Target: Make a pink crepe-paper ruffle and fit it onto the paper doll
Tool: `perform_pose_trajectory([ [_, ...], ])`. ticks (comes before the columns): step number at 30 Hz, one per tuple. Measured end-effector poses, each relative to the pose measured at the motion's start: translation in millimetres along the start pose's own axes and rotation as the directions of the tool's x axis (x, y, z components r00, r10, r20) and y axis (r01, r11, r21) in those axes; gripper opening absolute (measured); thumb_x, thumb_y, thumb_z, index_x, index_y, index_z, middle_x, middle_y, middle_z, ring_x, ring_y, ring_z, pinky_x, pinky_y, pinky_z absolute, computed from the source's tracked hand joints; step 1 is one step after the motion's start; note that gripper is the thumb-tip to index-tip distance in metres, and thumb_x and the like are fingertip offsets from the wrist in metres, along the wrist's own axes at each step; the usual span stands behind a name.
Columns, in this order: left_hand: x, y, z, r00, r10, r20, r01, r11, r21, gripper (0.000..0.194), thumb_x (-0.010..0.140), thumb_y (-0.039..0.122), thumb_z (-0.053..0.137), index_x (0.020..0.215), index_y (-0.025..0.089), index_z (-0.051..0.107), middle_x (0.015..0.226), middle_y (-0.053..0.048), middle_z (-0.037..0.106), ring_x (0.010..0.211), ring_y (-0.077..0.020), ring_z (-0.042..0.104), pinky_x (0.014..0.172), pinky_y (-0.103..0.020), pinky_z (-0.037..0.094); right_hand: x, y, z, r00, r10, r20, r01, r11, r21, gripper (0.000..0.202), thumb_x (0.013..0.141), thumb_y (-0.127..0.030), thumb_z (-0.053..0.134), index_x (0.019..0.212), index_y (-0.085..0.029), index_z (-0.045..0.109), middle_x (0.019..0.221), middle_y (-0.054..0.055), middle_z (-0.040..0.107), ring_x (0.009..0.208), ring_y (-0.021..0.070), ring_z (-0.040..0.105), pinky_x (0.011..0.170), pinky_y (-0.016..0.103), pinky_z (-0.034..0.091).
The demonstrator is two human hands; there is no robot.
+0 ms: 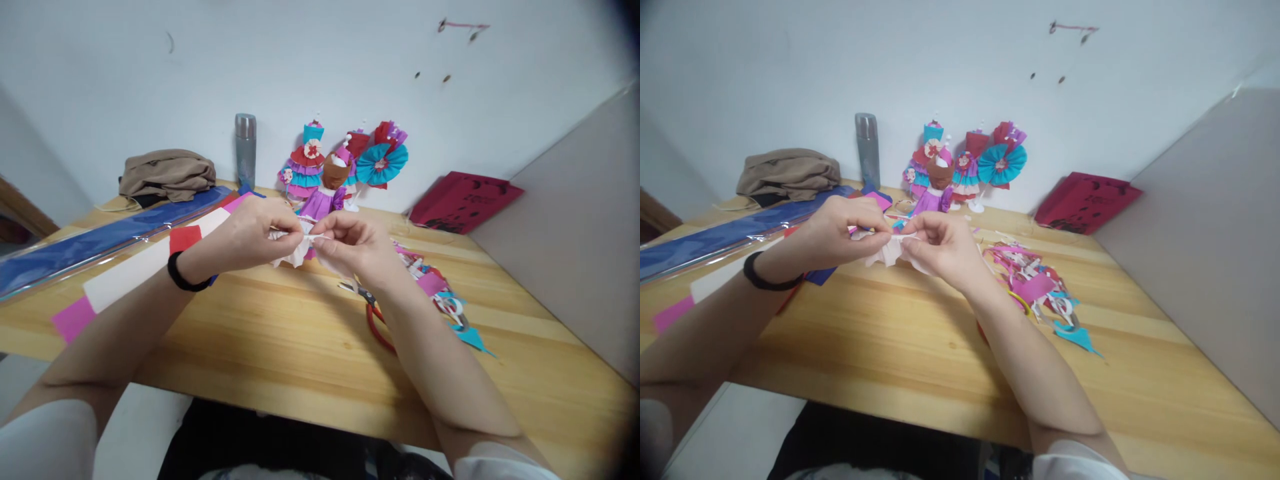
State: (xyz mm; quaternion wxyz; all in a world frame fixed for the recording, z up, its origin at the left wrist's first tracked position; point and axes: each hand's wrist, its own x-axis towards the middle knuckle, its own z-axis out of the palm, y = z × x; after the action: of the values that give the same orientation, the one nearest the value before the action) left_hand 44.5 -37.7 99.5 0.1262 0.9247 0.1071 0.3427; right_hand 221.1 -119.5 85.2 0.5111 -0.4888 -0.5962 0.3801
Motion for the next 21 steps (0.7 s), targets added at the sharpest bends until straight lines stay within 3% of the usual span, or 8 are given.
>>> perform_pose_trajectory([
  [6,2.5,2.3,-2.9,0.988,-0.033,-0.154,0.025,0.998,-0.053,0.015,0.083,0.028,0.064,0.092,0.018,0.072,0.094,-0.007,0.073,0.096,-0.0197,0.063,0.085,-0.032,0.048,4.7,1.0,-2.5,0.993,0.041,-0.113,-0.035,0.998,0.056,0.018,0.064,-0.033,0.067,0.07,-0.019,0.057,0.054,-0.003,0.053,0.044,0.0088,0.045,0.042,0.022,0.032],
  [9,0.4,9.5,-5.1,0.951,-0.145,-0.271,0.112,0.985,-0.132,0.018,0.085,0.031,0.062,0.09,0.017,0.071,0.096,-0.006,0.072,0.091,-0.0184,0.063,0.083,-0.033,0.048,8.1,3.3,-5.5,0.988,0.049,-0.146,-0.033,0.993,0.113,0.015,0.064,-0.032,0.063,0.067,-0.02,0.053,0.052,-0.002,0.051,0.042,0.0099,0.044,0.041,0.024,0.034],
  [12,-3.4,11.2,-1.6,0.832,-0.315,-0.456,0.212,0.941,-0.262,0.032,0.094,0.034,0.052,0.071,0.017,0.066,0.07,-0.001,0.063,0.066,-0.0118,0.055,0.066,-0.031,0.043,9.2,2.1,-5.6,0.984,0.093,-0.152,-0.061,0.977,0.205,0.011,0.063,-0.029,0.06,0.064,-0.021,0.052,0.05,-0.002,0.047,0.041,0.0101,0.04,0.04,0.025,0.034],
  [16,-3.3,-1.0,7.1,0.621,-0.36,-0.696,0.102,0.918,-0.383,0.038,0.099,0.028,0.041,0.065,0.018,0.056,0.061,0.002,0.05,0.056,-0.0074,0.046,0.053,-0.028,0.036,9.1,-1.3,-4.3,0.974,0.109,-0.197,-0.039,0.944,0.327,0.015,0.06,-0.026,0.061,0.062,-0.021,0.047,0.052,-0.003,0.046,0.041,0.008,0.035,0.039,0.024,0.03],
  [17,-2.2,-4.6,9.2,0.611,-0.41,-0.677,0.1,0.888,-0.448,0.036,0.097,0.024,0.04,0.064,0.018,0.053,0.059,0.002,0.048,0.053,-0.0069,0.044,0.05,-0.027,0.036,9.3,-1.3,-4.2,0.971,0.102,-0.217,-0.017,0.932,0.361,0.018,0.06,-0.026,0.063,0.063,-0.021,0.046,0.053,-0.004,0.046,0.04,0.0072,0.034,0.039,0.024,0.028],
  [18,-1.0,-7.3,11.6,0.649,-0.479,-0.591,0.134,0.837,-0.53,0.033,0.094,0.021,0.041,0.063,0.019,0.051,0.057,0.002,0.047,0.051,-0.0065,0.044,0.047,-0.025,0.035,9.7,-0.9,-4.1,0.968,0.1,-0.231,-0.001,0.919,0.395,0.021,0.06,-0.026,0.065,0.064,-0.021,0.045,0.054,-0.005,0.045,0.04,0.0065,0.034,0.039,0.023,0.028],
  [20,1.2,-8.9,17.9,0.763,-0.589,-0.266,0.308,0.694,-0.651,0.022,0.084,0.016,0.048,0.063,0.018,0.051,0.054,0.003,0.05,0.048,-0.0068,0.047,0.044,-0.023,0.038,10.4,0.7,-3.0,0.962,0.116,-0.248,0.008,0.895,0.446,0.025,0.059,-0.027,0.067,0.066,-0.021,0.044,0.053,-0.006,0.045,0.039,0.0059,0.035,0.04,0.023,0.027],
  [21,1.9,-7.3,22.1,0.798,-0.597,-0.084,0.406,0.635,-0.657,0.014,0.078,0.015,0.052,0.065,0.017,0.055,0.054,0.002,0.055,0.048,-0.0078,0.05,0.044,-0.023,0.041,10.6,1.7,-1.7,0.96,0.128,-0.248,0.0,0.889,0.459,0.025,0.059,-0.027,0.068,0.067,-0.021,0.045,0.052,-0.007,0.044,0.039,0.0062,0.036,0.039,0.023,0.027],
])
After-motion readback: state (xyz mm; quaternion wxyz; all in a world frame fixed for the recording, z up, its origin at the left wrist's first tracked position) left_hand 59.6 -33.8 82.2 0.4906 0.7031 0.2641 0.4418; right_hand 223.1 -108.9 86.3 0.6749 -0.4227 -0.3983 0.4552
